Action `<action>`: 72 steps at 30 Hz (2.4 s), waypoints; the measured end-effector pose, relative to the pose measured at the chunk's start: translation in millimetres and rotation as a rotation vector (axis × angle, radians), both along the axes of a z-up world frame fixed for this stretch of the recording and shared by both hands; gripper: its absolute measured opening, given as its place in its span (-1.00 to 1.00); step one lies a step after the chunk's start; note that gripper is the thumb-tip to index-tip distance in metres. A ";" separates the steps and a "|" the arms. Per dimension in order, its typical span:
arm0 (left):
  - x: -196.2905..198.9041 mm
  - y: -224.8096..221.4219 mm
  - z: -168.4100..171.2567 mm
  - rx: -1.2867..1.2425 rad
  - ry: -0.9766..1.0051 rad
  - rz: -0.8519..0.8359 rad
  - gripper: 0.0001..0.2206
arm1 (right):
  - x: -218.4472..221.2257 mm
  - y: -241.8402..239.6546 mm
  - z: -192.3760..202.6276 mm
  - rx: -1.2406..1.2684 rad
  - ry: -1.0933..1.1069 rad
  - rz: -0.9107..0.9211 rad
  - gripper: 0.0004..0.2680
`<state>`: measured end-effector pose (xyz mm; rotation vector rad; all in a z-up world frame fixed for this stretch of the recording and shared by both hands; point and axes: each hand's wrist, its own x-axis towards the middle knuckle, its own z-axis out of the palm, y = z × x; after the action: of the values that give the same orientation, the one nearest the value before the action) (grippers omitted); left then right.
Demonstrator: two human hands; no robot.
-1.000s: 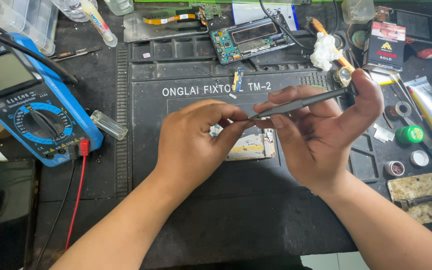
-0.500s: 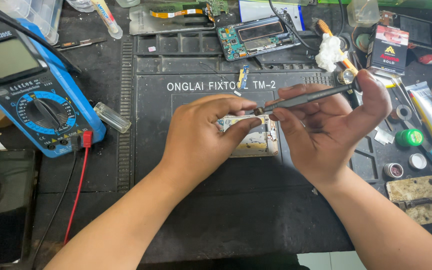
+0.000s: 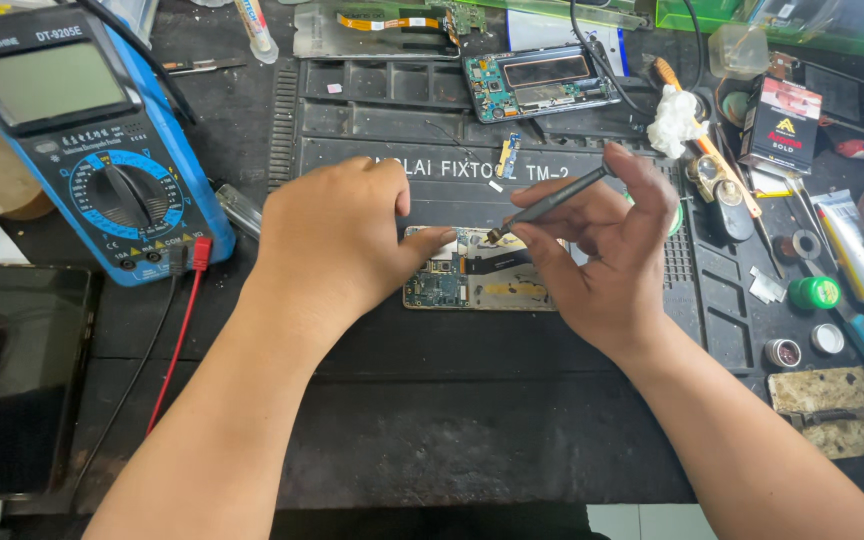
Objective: The person places a small circuit board into a smartphone chassis and uses a precision screwdriver to tighten screws on the board. The person repeatedly adjusts the board's position and secures it within the chassis.
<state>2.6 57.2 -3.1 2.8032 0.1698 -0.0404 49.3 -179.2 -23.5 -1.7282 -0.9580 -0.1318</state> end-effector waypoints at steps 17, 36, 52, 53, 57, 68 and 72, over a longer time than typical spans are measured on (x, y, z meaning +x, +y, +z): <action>5.9 -5.6 14.9 -0.052 0.243 0.072 -0.57 | 7.1 10.4 -3.3 -0.078 -0.042 0.073 -0.52; 9.5 -5.3 16.5 -0.077 0.296 0.099 -0.54 | 10.3 13.6 -8.3 -0.123 -0.091 0.044 -0.51; 8.9 -2.5 9.4 -0.078 0.286 0.033 -0.52 | 19.6 65.7 110.5 -1.352 -0.420 -0.177 -0.61; 9.3 -2.9 4.2 -0.081 0.260 0.049 -0.52 | 15.3 76.7 123.2 -1.523 -0.241 -0.139 -0.63; 6.9 3.2 -14.9 -0.073 0.068 0.011 -0.52 | 22.5 82.5 119.4 -1.607 -0.059 0.014 -0.90; 9.7 3.8 -29.6 -0.023 -0.077 -0.037 -0.48 | 29.0 100.3 109.3 -1.836 -0.197 -0.062 -0.68; 13.0 7.6 -62.5 0.016 -0.337 -0.083 -0.39 | 39.4 82.0 100.9 -1.685 -0.306 0.060 -0.77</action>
<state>15.6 64.7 -65.6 2.7796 -0.0276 0.4124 88.6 -97.2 77.4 -3.2291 -1.4883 0.6701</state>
